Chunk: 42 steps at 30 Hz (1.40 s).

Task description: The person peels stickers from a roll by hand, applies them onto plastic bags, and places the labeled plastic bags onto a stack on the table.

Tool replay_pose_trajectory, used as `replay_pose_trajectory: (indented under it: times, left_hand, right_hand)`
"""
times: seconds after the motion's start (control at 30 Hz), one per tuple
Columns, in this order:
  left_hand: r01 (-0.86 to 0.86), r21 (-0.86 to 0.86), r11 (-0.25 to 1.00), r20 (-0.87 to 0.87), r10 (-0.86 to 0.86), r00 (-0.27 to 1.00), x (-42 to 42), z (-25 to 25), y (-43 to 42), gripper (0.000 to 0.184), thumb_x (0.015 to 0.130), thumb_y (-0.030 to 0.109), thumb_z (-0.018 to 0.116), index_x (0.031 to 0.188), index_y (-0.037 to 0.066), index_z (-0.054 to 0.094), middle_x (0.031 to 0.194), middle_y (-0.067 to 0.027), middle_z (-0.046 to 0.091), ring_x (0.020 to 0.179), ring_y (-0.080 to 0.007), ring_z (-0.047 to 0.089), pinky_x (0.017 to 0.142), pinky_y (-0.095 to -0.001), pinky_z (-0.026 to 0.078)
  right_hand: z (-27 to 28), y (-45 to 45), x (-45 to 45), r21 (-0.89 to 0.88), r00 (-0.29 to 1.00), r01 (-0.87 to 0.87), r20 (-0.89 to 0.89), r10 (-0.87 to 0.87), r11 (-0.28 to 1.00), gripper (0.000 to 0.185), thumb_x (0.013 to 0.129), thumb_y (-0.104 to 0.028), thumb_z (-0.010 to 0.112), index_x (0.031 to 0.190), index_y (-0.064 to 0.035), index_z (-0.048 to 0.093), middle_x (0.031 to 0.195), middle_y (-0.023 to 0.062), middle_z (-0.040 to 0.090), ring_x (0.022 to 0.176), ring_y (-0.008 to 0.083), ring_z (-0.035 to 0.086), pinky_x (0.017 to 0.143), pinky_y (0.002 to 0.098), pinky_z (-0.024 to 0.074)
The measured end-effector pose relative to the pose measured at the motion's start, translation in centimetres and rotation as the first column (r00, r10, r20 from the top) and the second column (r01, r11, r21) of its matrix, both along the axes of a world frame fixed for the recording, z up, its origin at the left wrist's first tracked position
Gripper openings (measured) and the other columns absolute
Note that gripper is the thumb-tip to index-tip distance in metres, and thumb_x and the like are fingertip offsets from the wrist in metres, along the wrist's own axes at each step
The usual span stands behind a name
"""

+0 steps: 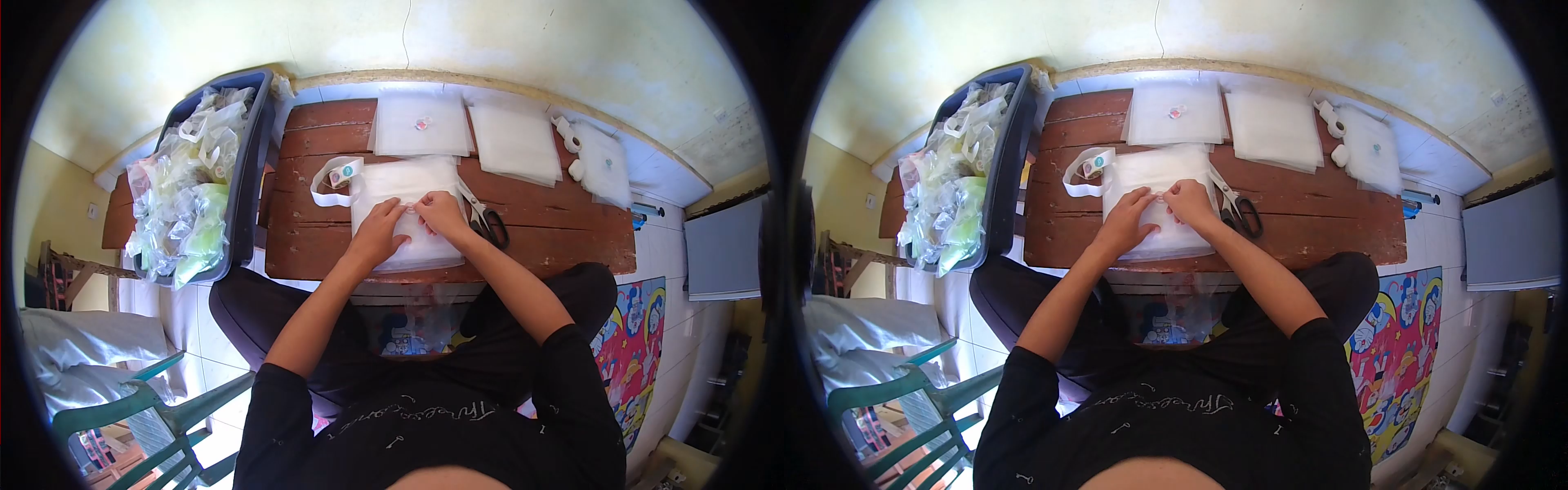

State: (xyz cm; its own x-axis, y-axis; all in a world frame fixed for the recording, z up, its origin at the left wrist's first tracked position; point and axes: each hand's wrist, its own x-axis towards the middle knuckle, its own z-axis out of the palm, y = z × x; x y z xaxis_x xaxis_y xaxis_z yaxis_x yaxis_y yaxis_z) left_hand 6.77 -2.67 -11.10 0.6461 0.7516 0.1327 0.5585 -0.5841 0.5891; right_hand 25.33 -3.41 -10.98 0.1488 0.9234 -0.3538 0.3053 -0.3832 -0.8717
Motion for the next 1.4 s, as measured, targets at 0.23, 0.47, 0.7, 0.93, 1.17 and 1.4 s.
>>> replay_pose_trajectory:
  times: [0.23,0.47,0.7,0.93,1.17,1.4]
  left_hand:
    - [0.015,0.020,1.000,-0.031,-0.014,0.999,0.0,-0.2,0.0,0.065,0.073,0.017,0.079,0.133,0.008,0.054,0.137,-0.0206,0.049,0.128,-0.0361,0.046,0.108,-0.0398,0.038]
    - [0.029,0.029,0.999,-0.098,-0.026,0.995,0.3,0.3,0.0,0.064,0.075,0.019,0.078,0.133,0.008,0.055,0.138,-0.0206,0.047,0.129,-0.0365,0.044,0.109,-0.0404,0.037]
    - [0.041,0.047,0.998,-0.138,-0.034,0.990,0.4,0.2,-0.1,0.065,0.075,0.019,0.078,0.134,0.005,0.053,0.139,-0.0216,0.045,0.130,-0.0372,0.043,0.110,-0.0406,0.036]
    - [0.017,0.041,0.999,-0.069,-0.014,0.997,0.2,-0.6,0.0,0.066,0.074,0.019,0.078,0.132,0.003,0.052,0.139,-0.0218,0.045,0.129,-0.0376,0.043,0.110,-0.0413,0.036]
    - [0.033,0.039,0.999,-0.062,-0.030,0.998,0.0,-0.3,-0.1,0.067,0.075,0.020,0.078,0.134,0.003,0.051,0.139,-0.0213,0.045,0.130,-0.0366,0.043,0.110,-0.0404,0.035]
    - [0.007,0.008,1.000,0.012,-0.007,1.000,0.1,0.0,-0.1,0.062,0.078,0.017,0.075,0.133,0.003,0.050,0.138,-0.0211,0.047,0.130,-0.0358,0.043,0.110,-0.0398,0.036]
  right_hand:
    - [0.2,-0.2,-0.2,0.038,1.000,0.014,0.016,-0.015,0.999,0.020,0.086,-0.017,0.066,0.081,0.0027,0.064,0.060,0.0077,0.063,0.041,0.0116,0.056,0.037,0.0256,0.0422]
    - [0.2,-0.5,-0.6,0.120,0.992,-0.018,0.125,0.003,0.993,0.023,0.084,-0.019,0.065,0.081,0.0040,0.065,0.062,0.0135,0.066,0.046,0.0205,0.063,0.045,0.0320,0.0500]
    - [0.2,-1.3,-0.8,0.211,0.977,0.063,0.187,-0.103,0.975,0.022,0.083,-0.021,0.067,0.084,0.0010,0.066,0.064,0.0185,0.066,0.052,0.0294,0.066,0.055,0.0393,0.0537]
    - [-1.1,-2.3,0.5,0.413,0.898,-0.248,0.437,0.049,0.876,0.020,0.083,-0.016,0.062,0.099,-0.0035,0.064,0.065,0.0214,0.064,0.064,0.0406,0.065,0.064,0.0466,0.0534]
    - [1.9,-2.6,2.7,0.324,0.726,-0.193,0.683,-0.087,0.926,0.039,0.082,-0.021,0.068,0.112,-0.0009,0.054,0.097,0.0247,0.063,0.089,0.0406,0.064,0.078,0.0479,0.0520]
    - [2.0,-2.5,3.6,0.243,0.749,-0.109,0.658,-0.081,0.964,0.059,0.075,-0.021,0.075,0.122,0.0023,0.049,0.109,0.0248,0.058,0.099,0.0405,0.060,0.084,0.0466,0.0498]
